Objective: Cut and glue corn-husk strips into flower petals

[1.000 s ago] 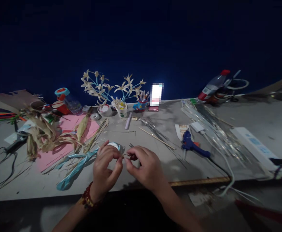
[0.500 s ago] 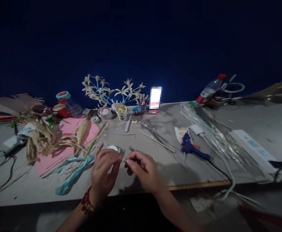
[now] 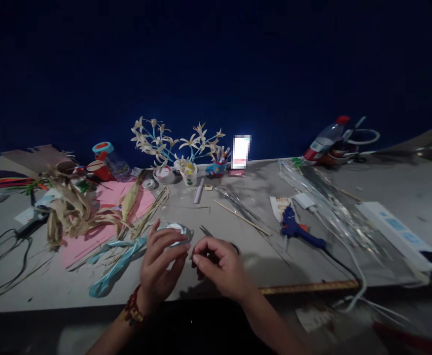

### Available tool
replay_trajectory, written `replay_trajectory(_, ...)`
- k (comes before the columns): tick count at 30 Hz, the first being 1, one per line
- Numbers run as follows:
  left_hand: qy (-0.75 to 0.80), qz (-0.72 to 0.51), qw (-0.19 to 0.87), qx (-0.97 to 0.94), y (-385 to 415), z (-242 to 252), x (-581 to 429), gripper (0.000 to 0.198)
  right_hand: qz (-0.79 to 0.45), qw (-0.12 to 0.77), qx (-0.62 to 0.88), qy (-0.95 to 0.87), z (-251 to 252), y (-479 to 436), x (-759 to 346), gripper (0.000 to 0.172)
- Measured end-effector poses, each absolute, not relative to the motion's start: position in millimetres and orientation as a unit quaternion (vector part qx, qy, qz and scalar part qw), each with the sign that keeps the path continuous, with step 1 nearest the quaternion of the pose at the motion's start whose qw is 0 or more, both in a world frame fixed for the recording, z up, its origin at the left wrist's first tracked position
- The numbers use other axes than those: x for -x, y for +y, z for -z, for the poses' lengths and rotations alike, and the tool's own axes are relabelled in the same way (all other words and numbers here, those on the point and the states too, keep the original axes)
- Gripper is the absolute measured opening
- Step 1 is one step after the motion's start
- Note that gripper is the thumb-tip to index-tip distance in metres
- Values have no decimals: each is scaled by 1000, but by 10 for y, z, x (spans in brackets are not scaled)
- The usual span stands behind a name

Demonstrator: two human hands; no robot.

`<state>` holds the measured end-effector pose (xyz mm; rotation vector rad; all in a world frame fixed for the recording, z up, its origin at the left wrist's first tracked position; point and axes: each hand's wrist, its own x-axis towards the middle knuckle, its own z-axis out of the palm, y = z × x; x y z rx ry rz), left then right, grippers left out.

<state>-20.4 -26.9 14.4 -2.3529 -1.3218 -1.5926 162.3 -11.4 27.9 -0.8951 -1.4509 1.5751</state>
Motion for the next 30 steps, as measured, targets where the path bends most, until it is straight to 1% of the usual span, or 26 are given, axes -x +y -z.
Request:
replay_trajectory(5, -411, 520, 10, 749, -279, -160, 172, 25, -684, 382, 342, -519, -268, -133, -1605, 31)
replay_trajectory(9, -450, 548, 0, 705, -204, -126, 218, 22, -696, 393, 338, -497, -237, -157, -1637, 28)
replay_trajectory(13, -470, 545, -11, 694, -179, -139, 289, 20, -675, 409, 329, -519, -168, -160, -1682, 27)
replay_trajectory(18, -426, 513, 32, 744, -272, -204, 207, 29, -637, 410, 337, -558, -169, -156, -1684, 23)
replay_trajectory(23, -404, 525, 30, 749, -278, -157, 123, 23, -631, 414, 328, -567, -243, -166, -1661, 23)
replay_trajectory(27, -443, 550, 43, 707, -194, -89, 178, 22, -643, 427, 322, -549, -213, -183, -1675, 23)
replay_trajectory(30, -482, 556, 32, 677, -146, -77, 259, 19, -625, 439, 317, -562, -163, -189, -1700, 21)
